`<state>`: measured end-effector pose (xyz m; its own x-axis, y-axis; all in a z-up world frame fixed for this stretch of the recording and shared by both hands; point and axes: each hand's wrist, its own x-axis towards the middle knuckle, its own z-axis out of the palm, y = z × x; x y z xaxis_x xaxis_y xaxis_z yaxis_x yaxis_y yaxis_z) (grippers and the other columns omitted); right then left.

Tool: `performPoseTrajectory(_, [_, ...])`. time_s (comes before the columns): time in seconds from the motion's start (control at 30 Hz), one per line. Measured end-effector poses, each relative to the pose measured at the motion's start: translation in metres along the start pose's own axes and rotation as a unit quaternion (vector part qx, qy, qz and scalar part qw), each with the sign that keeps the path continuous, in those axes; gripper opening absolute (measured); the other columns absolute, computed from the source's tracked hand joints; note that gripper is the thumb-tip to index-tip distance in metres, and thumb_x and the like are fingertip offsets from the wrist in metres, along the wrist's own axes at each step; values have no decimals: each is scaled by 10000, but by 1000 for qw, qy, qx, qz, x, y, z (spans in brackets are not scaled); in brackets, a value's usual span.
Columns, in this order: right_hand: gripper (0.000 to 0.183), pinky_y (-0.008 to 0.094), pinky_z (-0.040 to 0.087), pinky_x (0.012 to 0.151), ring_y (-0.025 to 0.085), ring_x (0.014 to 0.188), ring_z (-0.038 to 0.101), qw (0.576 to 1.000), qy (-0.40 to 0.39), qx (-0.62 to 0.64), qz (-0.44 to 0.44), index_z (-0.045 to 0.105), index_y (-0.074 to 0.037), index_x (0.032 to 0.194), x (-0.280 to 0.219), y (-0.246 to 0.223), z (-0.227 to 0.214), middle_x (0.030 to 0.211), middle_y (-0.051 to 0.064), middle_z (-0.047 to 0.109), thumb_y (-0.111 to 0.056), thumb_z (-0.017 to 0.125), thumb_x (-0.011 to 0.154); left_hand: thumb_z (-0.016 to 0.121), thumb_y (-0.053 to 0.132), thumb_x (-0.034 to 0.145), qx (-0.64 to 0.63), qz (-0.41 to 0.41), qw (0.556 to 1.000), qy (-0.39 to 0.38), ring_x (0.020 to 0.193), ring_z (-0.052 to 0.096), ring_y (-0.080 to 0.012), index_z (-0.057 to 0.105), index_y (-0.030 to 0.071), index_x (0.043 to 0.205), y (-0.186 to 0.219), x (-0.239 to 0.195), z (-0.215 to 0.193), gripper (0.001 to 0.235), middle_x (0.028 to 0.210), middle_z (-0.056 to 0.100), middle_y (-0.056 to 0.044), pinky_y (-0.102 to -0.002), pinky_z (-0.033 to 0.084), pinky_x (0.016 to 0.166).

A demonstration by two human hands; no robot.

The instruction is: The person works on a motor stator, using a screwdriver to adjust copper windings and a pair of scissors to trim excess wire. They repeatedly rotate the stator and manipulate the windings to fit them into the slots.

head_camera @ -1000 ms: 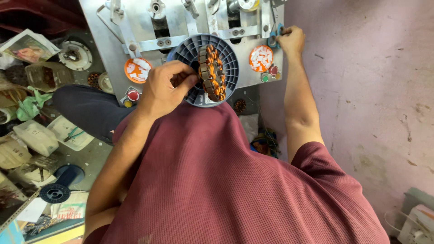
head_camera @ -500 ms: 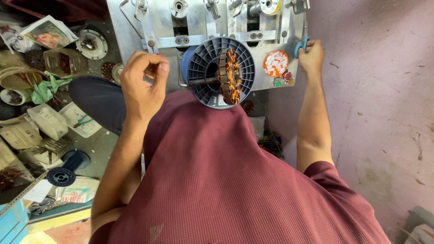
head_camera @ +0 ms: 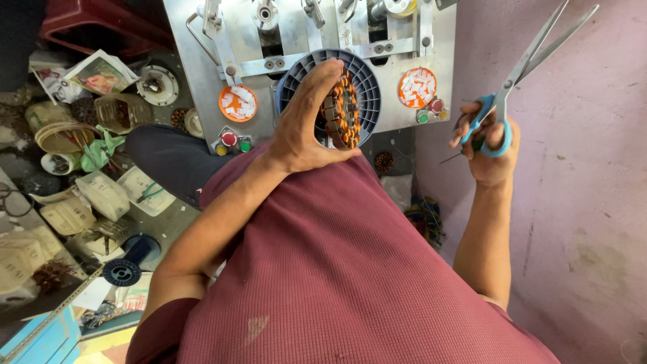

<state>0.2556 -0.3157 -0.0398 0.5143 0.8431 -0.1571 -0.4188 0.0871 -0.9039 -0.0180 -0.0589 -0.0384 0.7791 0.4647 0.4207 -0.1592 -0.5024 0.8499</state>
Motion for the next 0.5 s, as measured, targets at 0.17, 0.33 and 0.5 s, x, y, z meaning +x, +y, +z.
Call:
performPoseTrajectory(0.17, [648, 261, 546, 606, 138, 669, 670, 970, -121, -184, 101, 705, 67, 1142, -32, -16, 37, 784, 66, 683, -412, 910, 757, 997, 408, 746, 30, -7, 999, -10, 1501, 349, -388, 413, 76, 1470, 17, 7, -10, 988, 1552, 400, -191, -487, 325, 1289])
performPoseTrajectory(0.33, [509, 261, 526, 598, 100, 647, 650, 903, -245, -320, 149, 750, 14, 1052, -37, -24, 51, 735, 40, 709, -339, 897, 716, 876, 292, 903, 200, -18, 977, -71, 1390, 471, -323, 742, 58, 1042, 33, 43, -31, 304, 1306, 629, -95, -513, 341, 1244])
performPoseTrajectory(0.5, [459, 255, 523, 556, 90, 614, 652, 879, -260, -365, 164, 755, -6, 1013, -38, -26, 59, 714, 48, 723, -297, 897, 688, 803, 175, 814, 223, -14, 952, -210, 1035, 641, -311, 791, 48, 821, 31, 87, -39, 128, 990, 713, -102, -465, 494, 979])
